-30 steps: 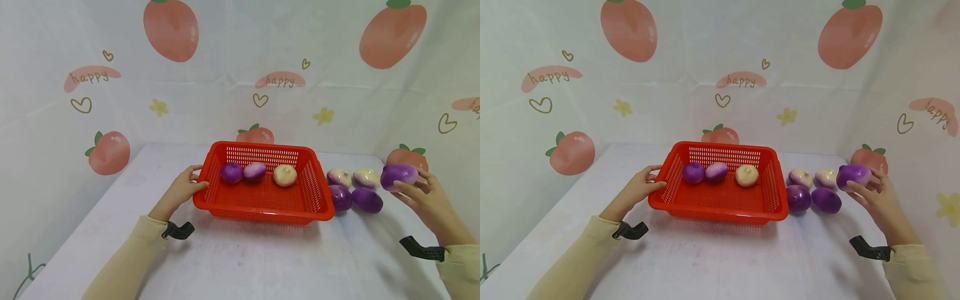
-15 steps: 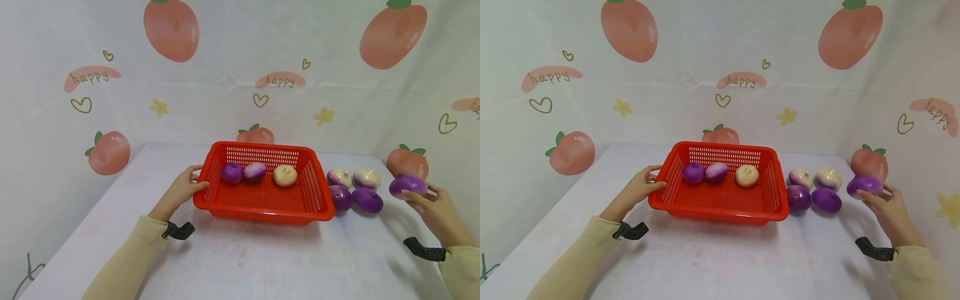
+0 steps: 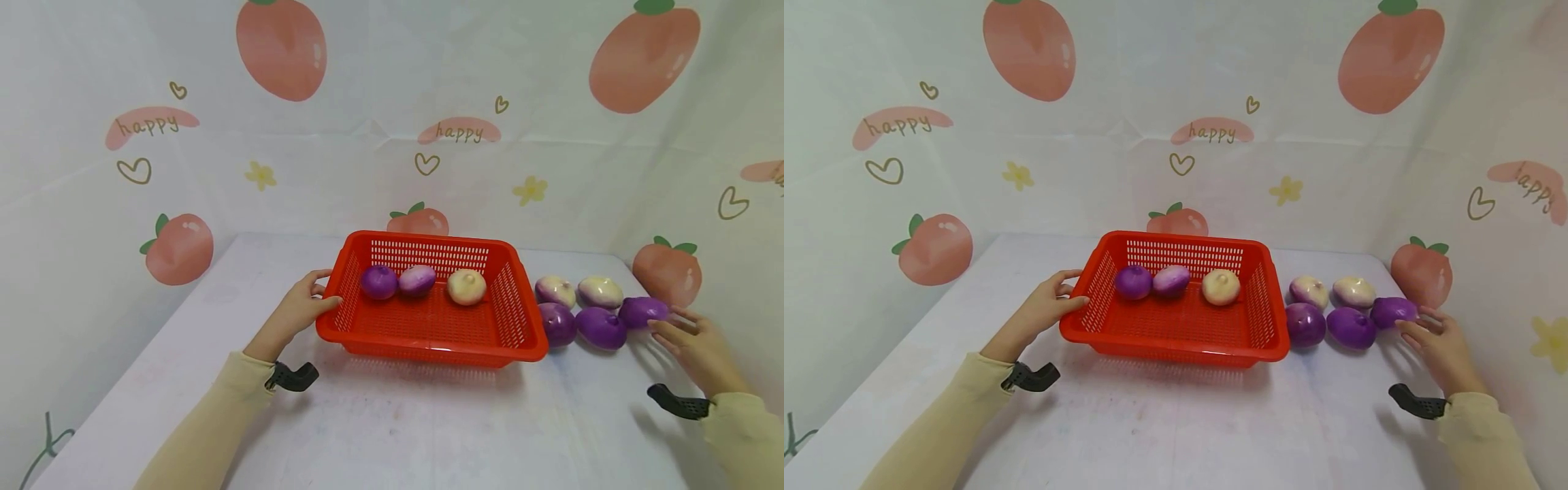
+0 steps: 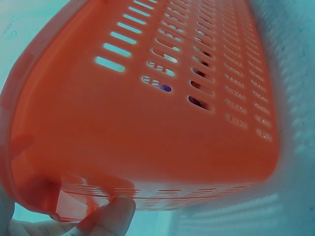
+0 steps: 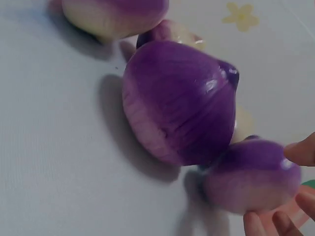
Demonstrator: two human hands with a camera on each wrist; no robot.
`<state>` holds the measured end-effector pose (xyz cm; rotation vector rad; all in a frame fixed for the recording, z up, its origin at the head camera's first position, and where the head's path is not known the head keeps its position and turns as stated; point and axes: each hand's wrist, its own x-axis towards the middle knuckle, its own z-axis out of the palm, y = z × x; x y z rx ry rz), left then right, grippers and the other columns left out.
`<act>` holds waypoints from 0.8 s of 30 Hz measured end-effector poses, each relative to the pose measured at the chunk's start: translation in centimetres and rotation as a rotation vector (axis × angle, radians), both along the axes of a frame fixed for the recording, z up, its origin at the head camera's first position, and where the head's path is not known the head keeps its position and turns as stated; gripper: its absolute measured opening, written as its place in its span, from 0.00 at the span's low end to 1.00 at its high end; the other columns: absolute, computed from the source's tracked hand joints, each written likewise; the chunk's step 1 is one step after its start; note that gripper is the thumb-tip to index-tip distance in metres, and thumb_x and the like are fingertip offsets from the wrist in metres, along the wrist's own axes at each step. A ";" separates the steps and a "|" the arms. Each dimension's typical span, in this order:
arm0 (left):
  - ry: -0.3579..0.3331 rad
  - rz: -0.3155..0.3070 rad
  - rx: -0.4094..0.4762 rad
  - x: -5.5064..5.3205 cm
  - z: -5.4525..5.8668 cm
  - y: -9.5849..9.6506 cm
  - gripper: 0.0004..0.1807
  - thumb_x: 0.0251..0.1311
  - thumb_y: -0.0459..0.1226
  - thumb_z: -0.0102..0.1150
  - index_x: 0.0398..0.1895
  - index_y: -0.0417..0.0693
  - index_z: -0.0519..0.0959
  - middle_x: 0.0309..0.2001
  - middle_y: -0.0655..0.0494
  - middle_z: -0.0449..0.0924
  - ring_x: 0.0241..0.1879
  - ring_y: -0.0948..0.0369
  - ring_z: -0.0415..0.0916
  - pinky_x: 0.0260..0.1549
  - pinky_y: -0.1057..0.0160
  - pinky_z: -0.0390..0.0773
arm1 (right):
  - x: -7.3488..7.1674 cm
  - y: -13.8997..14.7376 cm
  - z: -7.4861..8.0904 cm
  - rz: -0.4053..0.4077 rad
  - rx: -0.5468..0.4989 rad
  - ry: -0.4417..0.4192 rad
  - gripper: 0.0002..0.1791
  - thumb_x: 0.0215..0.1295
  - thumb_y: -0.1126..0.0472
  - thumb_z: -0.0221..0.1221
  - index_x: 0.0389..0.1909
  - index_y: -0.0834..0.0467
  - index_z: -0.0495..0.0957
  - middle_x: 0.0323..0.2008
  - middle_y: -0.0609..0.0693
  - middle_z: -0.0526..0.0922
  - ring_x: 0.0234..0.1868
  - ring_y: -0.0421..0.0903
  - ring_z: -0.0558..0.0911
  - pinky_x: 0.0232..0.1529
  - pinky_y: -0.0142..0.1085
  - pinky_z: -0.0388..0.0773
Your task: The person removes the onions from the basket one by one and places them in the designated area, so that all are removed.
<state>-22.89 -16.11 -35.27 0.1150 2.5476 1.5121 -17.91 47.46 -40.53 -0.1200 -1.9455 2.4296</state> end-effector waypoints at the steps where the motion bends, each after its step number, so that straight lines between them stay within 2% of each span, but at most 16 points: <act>1: 0.001 0.001 0.000 0.0 0.0 0.0 0.35 0.64 0.38 0.57 0.72 0.46 0.57 0.51 0.37 0.75 0.42 0.51 0.81 0.45 0.54 0.83 | 0.0 0.0 -0.1 0.011 -0.002 -0.009 0.29 0.69 0.71 0.52 0.63 0.46 0.53 0.38 0.35 0.76 0.38 0.34 0.84 0.39 0.25 0.82; 3: 0.006 -0.001 -0.003 -0.1 -0.1 -0.1 0.35 0.64 0.38 0.57 0.72 0.45 0.57 0.51 0.37 0.75 0.42 0.51 0.81 0.44 0.55 0.83 | -0.1 0.0 -0.4 0.033 -0.027 -0.024 0.20 0.70 0.70 0.50 0.53 0.47 0.56 0.40 0.36 0.74 0.39 0.35 0.84 0.40 0.26 0.82; 8: 0.011 -0.005 -0.007 -0.2 -0.2 -0.2 0.35 0.65 0.38 0.57 0.72 0.46 0.56 0.51 0.37 0.75 0.42 0.52 0.81 0.45 0.55 0.83 | -0.6 -0.2 -0.9 0.020 -0.008 -0.058 0.20 0.69 0.69 0.53 0.51 0.47 0.55 0.38 0.40 0.70 0.37 0.37 0.85 0.38 0.29 0.83; 11: 0.013 -0.010 -0.002 -0.1 -0.1 -0.2 0.35 0.65 0.38 0.57 0.72 0.45 0.56 0.51 0.37 0.75 0.42 0.52 0.82 0.45 0.55 0.83 | -0.7 -0.3 -0.8 0.012 0.027 -0.070 0.20 0.69 0.68 0.53 0.50 0.47 0.55 0.41 0.42 0.69 0.36 0.37 0.85 0.38 0.31 0.84; 16: 0.011 -0.009 0.003 -0.2 -0.1 -0.1 0.35 0.65 0.38 0.57 0.72 0.45 0.56 0.51 0.36 0.75 0.41 0.52 0.82 0.44 0.55 0.83 | -0.9 -0.4 -0.4 -0.013 0.102 -0.135 0.21 0.69 0.65 0.55 0.50 0.46 0.54 0.50 0.60 0.59 0.35 0.35 0.84 0.36 0.30 0.84; 19: 0.010 -0.011 0.005 -0.2 -0.1 -0.2 0.35 0.64 0.38 0.57 0.72 0.45 0.56 0.50 0.36 0.75 0.41 0.52 0.82 0.44 0.55 0.84 | -0.9 -0.5 -0.2 -0.026 0.141 -0.168 0.23 0.69 0.63 0.55 0.51 0.45 0.51 0.52 0.71 0.51 0.34 0.34 0.83 0.36 0.29 0.83; 20: 0.011 -0.013 0.006 -0.2 -0.2 -0.2 0.35 0.65 0.38 0.57 0.72 0.44 0.56 0.50 0.36 0.75 0.41 0.52 0.82 0.44 0.55 0.84 | -0.9 -0.5 -0.1 -0.025 0.149 -0.175 0.25 0.69 0.62 0.55 0.55 0.46 0.50 0.52 0.73 0.50 0.34 0.33 0.83 0.35 0.29 0.83; 22: 0.008 -0.009 0.008 -0.2 -0.2 -0.2 0.35 0.64 0.37 0.57 0.72 0.45 0.56 0.50 0.36 0.75 0.41 0.52 0.82 0.44 0.56 0.84 | -0.9 -0.4 -0.2 -0.022 0.140 -0.183 0.29 0.69 0.62 0.55 0.59 0.46 0.46 0.53 0.71 0.51 0.34 0.32 0.83 0.36 0.29 0.83; 24: 0.006 -0.009 0.008 -0.2 -0.2 -0.2 0.35 0.65 0.37 0.57 0.72 0.45 0.56 0.51 0.37 0.75 0.41 0.53 0.81 0.44 0.56 0.83 | -0.8 -0.3 -0.4 -0.007 0.087 -0.170 0.28 0.70 0.63 0.54 0.59 0.48 0.46 0.51 0.63 0.58 0.35 0.34 0.84 0.37 0.29 0.83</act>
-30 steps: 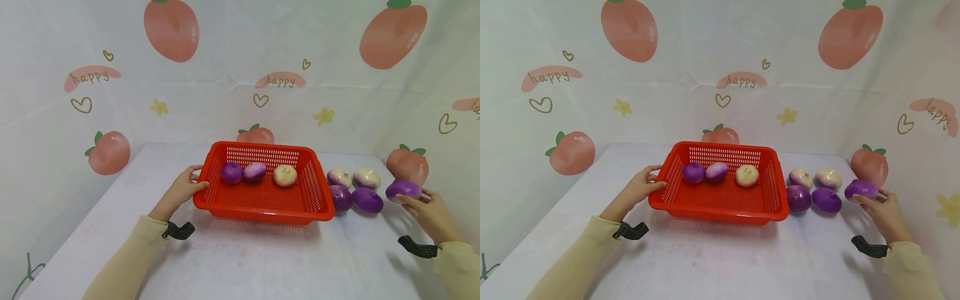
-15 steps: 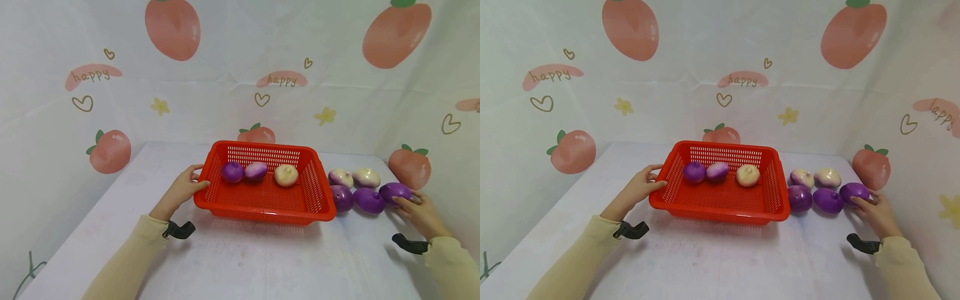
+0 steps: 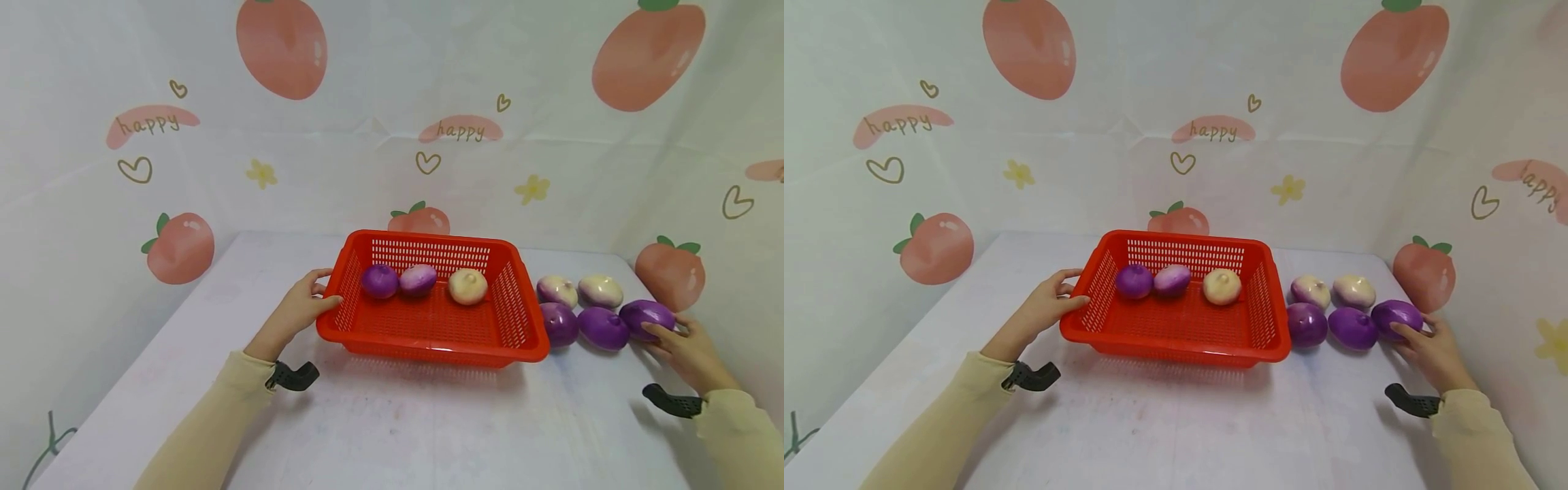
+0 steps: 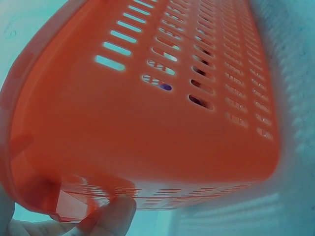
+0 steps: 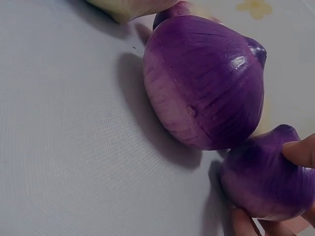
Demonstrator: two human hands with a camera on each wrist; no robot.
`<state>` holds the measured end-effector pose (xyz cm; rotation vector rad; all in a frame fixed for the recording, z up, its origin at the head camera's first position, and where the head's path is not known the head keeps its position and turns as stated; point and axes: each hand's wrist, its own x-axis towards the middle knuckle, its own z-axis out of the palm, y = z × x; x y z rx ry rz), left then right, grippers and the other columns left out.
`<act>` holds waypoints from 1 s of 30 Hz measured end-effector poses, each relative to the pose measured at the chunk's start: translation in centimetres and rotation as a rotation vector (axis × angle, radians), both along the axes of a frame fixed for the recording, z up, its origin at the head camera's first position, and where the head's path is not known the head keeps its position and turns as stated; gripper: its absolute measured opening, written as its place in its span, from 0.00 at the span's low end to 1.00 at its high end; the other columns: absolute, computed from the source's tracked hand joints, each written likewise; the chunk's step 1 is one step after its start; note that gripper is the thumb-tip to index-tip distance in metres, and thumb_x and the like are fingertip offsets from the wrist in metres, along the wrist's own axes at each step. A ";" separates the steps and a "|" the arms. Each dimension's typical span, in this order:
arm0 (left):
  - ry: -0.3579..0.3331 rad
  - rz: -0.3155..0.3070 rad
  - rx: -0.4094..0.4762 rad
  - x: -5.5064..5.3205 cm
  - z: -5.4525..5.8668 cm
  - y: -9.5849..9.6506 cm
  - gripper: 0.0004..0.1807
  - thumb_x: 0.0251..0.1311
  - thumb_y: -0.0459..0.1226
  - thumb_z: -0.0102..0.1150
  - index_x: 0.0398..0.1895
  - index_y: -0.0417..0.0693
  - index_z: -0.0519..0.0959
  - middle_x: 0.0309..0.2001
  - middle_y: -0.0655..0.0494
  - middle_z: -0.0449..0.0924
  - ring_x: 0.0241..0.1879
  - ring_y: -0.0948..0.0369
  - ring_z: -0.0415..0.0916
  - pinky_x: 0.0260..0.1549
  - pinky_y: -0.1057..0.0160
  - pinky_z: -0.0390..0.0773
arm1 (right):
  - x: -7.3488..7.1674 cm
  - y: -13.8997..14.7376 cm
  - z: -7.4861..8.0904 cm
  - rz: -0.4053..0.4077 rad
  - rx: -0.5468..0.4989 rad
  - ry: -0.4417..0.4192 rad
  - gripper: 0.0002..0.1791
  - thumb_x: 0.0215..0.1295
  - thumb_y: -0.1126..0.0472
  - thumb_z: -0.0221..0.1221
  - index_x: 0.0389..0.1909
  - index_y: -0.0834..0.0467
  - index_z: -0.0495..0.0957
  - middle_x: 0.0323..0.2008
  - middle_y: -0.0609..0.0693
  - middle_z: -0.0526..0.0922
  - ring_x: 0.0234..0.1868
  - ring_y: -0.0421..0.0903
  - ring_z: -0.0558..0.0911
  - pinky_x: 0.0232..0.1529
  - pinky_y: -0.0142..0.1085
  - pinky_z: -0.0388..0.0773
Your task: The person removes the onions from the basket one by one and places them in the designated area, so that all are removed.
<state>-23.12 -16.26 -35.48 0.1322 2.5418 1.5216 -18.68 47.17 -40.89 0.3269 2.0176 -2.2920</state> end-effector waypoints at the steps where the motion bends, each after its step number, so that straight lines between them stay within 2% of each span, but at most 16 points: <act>1: -0.001 0.001 0.000 0.0 0.0 0.0 0.35 0.65 0.37 0.57 0.72 0.45 0.56 0.51 0.37 0.75 0.41 0.52 0.81 0.44 0.56 0.83 | 0.1 0.1 -0.1 0.009 -0.020 0.004 0.27 0.70 0.63 0.53 0.59 0.48 0.46 0.50 0.58 0.59 0.36 0.34 0.84 0.37 0.30 0.83; 4: -0.006 0.004 0.004 0.0 0.1 0.1 0.35 0.65 0.38 0.57 0.72 0.46 0.56 0.51 0.37 0.75 0.42 0.52 0.81 0.44 0.55 0.84 | 0.2 0.3 -0.2 0.028 -0.076 0.004 0.28 0.71 0.64 0.52 0.61 0.48 0.45 0.49 0.49 0.62 0.36 0.36 0.85 0.38 0.30 0.83; 5: -0.006 0.002 0.007 0.0 0.1 0.1 0.35 0.65 0.37 0.57 0.72 0.46 0.56 0.52 0.37 0.75 0.42 0.52 0.81 0.44 0.55 0.84 | 0.2 0.4 -0.1 0.032 -0.076 -0.004 0.32 0.71 0.64 0.51 0.65 0.48 0.41 0.49 0.51 0.62 0.36 0.36 0.85 0.38 0.31 0.84; 8: -0.009 0.003 0.012 0.0 0.1 0.1 0.35 0.64 0.37 0.57 0.72 0.46 0.56 0.51 0.37 0.75 0.41 0.53 0.82 0.43 0.55 0.84 | 0.3 0.6 -0.2 0.030 -0.101 -0.012 0.32 0.71 0.63 0.51 0.64 0.43 0.42 0.47 0.51 0.66 0.35 0.38 0.85 0.38 0.32 0.84; 9: -0.010 0.005 0.013 0.0 0.1 0.1 0.35 0.64 0.37 0.57 0.72 0.46 0.56 0.51 0.38 0.75 0.41 0.53 0.82 0.43 0.55 0.84 | 0.3 0.6 -0.2 0.028 -0.113 -0.013 0.32 0.71 0.63 0.51 0.64 0.41 0.43 0.44 0.50 0.69 0.34 0.38 0.86 0.37 0.33 0.84; 11: -0.012 0.005 0.011 0.0 0.1 0.1 0.35 0.64 0.38 0.57 0.72 0.46 0.56 0.51 0.38 0.75 0.40 0.54 0.82 0.43 0.55 0.84 | 0.3 0.8 -0.2 0.028 -0.136 -0.002 0.24 0.71 0.64 0.51 0.55 0.41 0.49 0.37 0.45 0.75 0.34 0.41 0.86 0.37 0.35 0.85; 12: -0.012 0.005 0.009 0.0 0.1 0.1 0.35 0.64 0.38 0.57 0.72 0.46 0.56 0.51 0.38 0.75 0.40 0.54 0.82 0.43 0.55 0.84 | 0.3 0.8 -0.2 0.027 -0.141 -0.003 0.24 0.71 0.64 0.51 0.56 0.40 0.49 0.35 0.42 0.74 0.34 0.41 0.86 0.37 0.35 0.85; 14: -0.010 0.004 0.007 0.0 0.2 0.1 0.35 0.64 0.38 0.57 0.72 0.46 0.56 0.51 0.38 0.75 0.40 0.54 0.82 0.42 0.55 0.84 | 0.3 0.9 0.0 0.029 -0.118 -0.031 0.37 0.71 0.62 0.51 0.68 0.37 0.39 0.32 0.39 0.74 0.33 0.39 0.86 0.37 0.34 0.85; 16: -0.006 0.003 0.006 0.0 0.2 0.2 0.35 0.64 0.37 0.58 0.72 0.46 0.56 0.51 0.38 0.75 0.39 0.54 0.82 0.42 0.55 0.84 | 0.1 1.0 0.1 0.036 -0.091 -0.059 0.51 0.71 0.61 0.52 0.73 0.45 0.19 0.32 0.37 0.75 0.33 0.37 0.85 0.37 0.33 0.84; 18: -0.003 0.003 0.005 0.0 0.2 0.2 0.35 0.64 0.37 0.58 0.72 0.46 0.56 0.51 0.37 0.75 0.39 0.54 0.82 0.42 0.55 0.84 | 0.1 1.0 0.1 0.059 -0.070 -0.071 0.56 0.71 0.60 0.52 0.67 0.58 0.08 0.32 0.35 0.75 0.34 0.35 0.85 0.37 0.31 0.84; 21: -0.004 0.005 0.005 0.0 0.2 0.1 0.35 0.64 0.37 0.58 0.72 0.46 0.56 0.51 0.38 0.75 0.39 0.54 0.82 0.42 0.55 0.84 | 0.0 1.1 -0.2 0.099 -0.083 -0.037 0.54 0.72 0.61 0.50 0.65 0.64 0.09 0.31 0.34 0.79 0.35 0.34 0.84 0.37 0.30 0.83; 24: -0.008 0.008 0.003 0.0 0.1 0.1 0.35 0.64 0.37 0.58 0.72 0.46 0.56 0.51 0.38 0.75 0.40 0.54 0.82 0.42 0.55 0.84 | 0.1 1.1 -0.4 0.122 -0.089 -0.002 0.51 0.73 0.63 0.49 0.68 0.60 0.11 0.33 0.35 0.81 0.37 0.34 0.84 0.38 0.29 0.83; 28: -0.015 0.012 0.002 0.0 0.1 0.0 0.35 0.64 0.37 0.57 0.73 0.46 0.56 0.51 0.38 0.75 0.40 0.54 0.82 0.42 0.56 0.84 | 0.0 1.2 -0.5 0.116 -0.066 -0.031 0.52 0.72 0.62 0.50 0.69 0.60 0.12 0.32 0.33 0.80 0.36 0.32 0.83 0.39 0.28 0.82; 30: -0.017 0.014 0.001 0.0 0.1 0.0 0.35 0.64 0.37 0.58 0.72 0.46 0.56 0.51 0.38 0.75 0.40 0.54 0.82 0.42 0.56 0.84 | -0.2 1.1 -0.4 0.117 -0.048 -0.048 0.53 0.72 0.61 0.50 0.66 0.65 0.11 0.31 0.31 0.78 0.36 0.31 0.83 0.38 0.28 0.82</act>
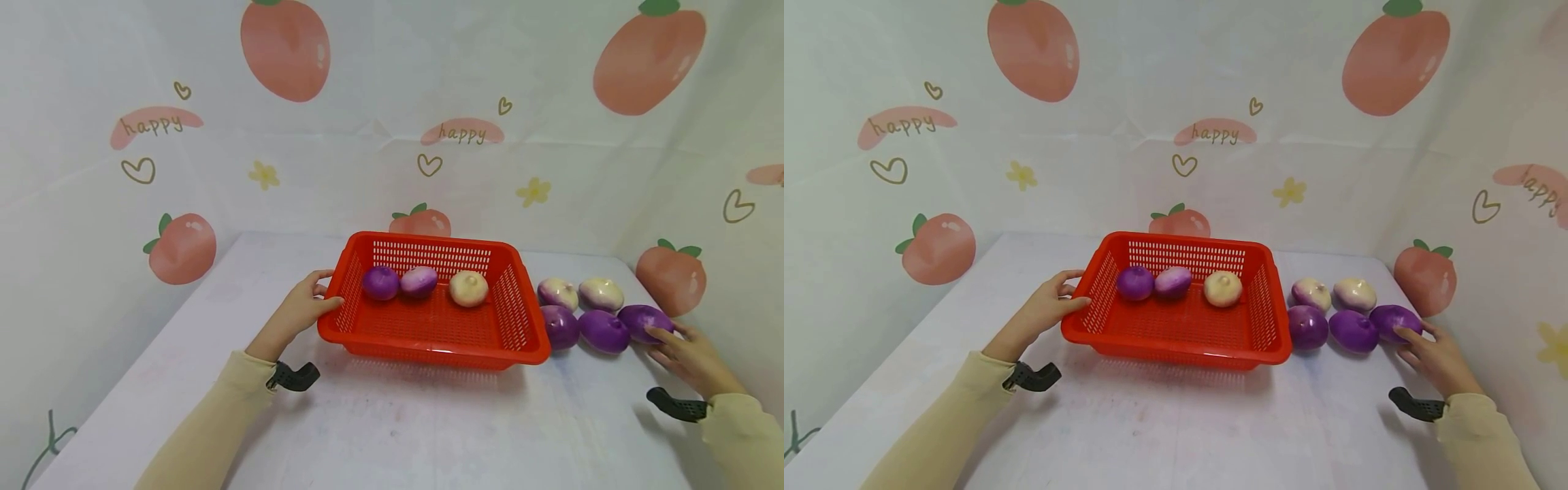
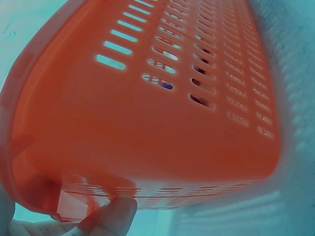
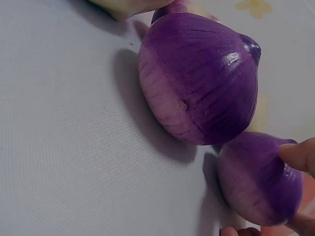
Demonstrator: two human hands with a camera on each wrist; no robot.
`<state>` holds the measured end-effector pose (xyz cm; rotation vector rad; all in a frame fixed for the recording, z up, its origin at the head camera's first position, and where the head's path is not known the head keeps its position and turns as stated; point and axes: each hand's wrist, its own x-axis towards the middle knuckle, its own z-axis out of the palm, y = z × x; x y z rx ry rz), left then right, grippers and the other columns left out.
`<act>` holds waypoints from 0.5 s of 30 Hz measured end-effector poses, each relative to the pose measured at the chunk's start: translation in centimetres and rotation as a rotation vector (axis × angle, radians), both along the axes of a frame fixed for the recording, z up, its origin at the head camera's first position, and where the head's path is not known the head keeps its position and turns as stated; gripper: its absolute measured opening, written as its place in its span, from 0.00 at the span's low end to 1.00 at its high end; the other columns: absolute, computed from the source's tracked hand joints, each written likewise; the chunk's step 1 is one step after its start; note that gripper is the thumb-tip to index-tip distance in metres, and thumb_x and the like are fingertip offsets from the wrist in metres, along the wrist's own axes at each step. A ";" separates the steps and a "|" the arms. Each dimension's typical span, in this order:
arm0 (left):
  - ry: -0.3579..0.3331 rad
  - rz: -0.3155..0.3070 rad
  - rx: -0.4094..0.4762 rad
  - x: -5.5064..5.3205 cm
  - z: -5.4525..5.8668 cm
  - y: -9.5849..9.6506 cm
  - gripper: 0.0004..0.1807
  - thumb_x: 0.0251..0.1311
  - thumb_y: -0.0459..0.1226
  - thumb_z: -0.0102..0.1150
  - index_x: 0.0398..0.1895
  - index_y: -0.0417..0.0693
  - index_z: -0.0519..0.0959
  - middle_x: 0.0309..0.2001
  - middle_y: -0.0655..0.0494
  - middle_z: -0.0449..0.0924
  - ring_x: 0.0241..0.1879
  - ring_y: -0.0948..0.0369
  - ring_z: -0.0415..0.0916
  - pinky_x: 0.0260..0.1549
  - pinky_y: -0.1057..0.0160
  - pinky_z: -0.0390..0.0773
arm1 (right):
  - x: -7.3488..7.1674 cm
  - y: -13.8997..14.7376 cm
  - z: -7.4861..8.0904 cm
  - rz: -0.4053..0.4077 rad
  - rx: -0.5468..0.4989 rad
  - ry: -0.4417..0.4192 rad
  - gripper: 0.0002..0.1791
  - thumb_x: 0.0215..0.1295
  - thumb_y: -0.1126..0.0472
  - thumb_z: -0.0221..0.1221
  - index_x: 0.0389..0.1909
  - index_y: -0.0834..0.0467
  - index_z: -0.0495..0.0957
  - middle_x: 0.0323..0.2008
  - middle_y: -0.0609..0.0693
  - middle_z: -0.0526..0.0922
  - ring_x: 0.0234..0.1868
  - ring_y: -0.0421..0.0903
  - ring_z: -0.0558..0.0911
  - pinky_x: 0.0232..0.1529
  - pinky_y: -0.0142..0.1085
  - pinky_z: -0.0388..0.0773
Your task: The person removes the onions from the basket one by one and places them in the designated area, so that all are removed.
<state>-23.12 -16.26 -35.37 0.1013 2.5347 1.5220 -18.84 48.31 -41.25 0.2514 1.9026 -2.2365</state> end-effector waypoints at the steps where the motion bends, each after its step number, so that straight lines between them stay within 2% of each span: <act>1: 0.000 -0.001 -0.002 0.0 0.0 0.0 0.35 0.64 0.37 0.57 0.73 0.46 0.56 0.51 0.38 0.75 0.39 0.54 0.82 0.42 0.56 0.84 | 0.0 0.0 0.1 -0.002 0.013 -0.003 0.53 0.72 0.61 0.50 0.66 0.65 0.10 0.31 0.31 0.78 0.36 0.31 0.82 0.38 0.28 0.82; 5: -0.001 -0.001 -0.009 0.0 0.0 0.0 0.35 0.64 0.37 0.57 0.73 0.46 0.56 0.51 0.38 0.75 0.40 0.54 0.82 0.42 0.56 0.84 | 0.0 -0.2 0.3 0.004 0.077 0.000 0.53 0.72 0.60 0.51 0.67 0.69 0.13 0.31 0.30 0.76 0.36 0.30 0.82 0.38 0.27 0.82; 12: -0.003 0.002 -0.021 0.0 0.0 -0.1 0.35 0.64 0.38 0.57 0.73 0.47 0.56 0.52 0.38 0.75 0.44 0.52 0.81 0.44 0.55 0.83 | 0.0 -0.7 1.2 -0.013 0.170 -0.044 0.53 0.71 0.58 0.52 0.68 0.72 0.17 0.31 0.31 0.73 0.34 0.30 0.80 0.39 0.28 0.82; 13: -0.002 0.001 -0.022 0.0 0.0 -0.1 0.35 0.64 0.38 0.57 0.73 0.47 0.56 0.52 0.38 0.75 0.44 0.52 0.81 0.45 0.55 0.83 | 0.0 -0.8 1.4 -0.016 0.188 -0.048 0.53 0.71 0.58 0.52 0.68 0.73 0.18 0.34 0.36 0.74 0.33 0.30 0.80 0.39 0.28 0.82; 15: 0.001 0.001 -0.021 0.0 0.0 0.0 0.35 0.64 0.38 0.57 0.72 0.46 0.56 0.52 0.38 0.75 0.44 0.51 0.81 0.45 0.55 0.83 | 0.0 -0.9 1.6 -0.014 0.241 -0.053 0.52 0.71 0.56 0.52 0.68 0.75 0.19 0.41 0.55 0.74 0.33 0.30 0.79 0.39 0.28 0.82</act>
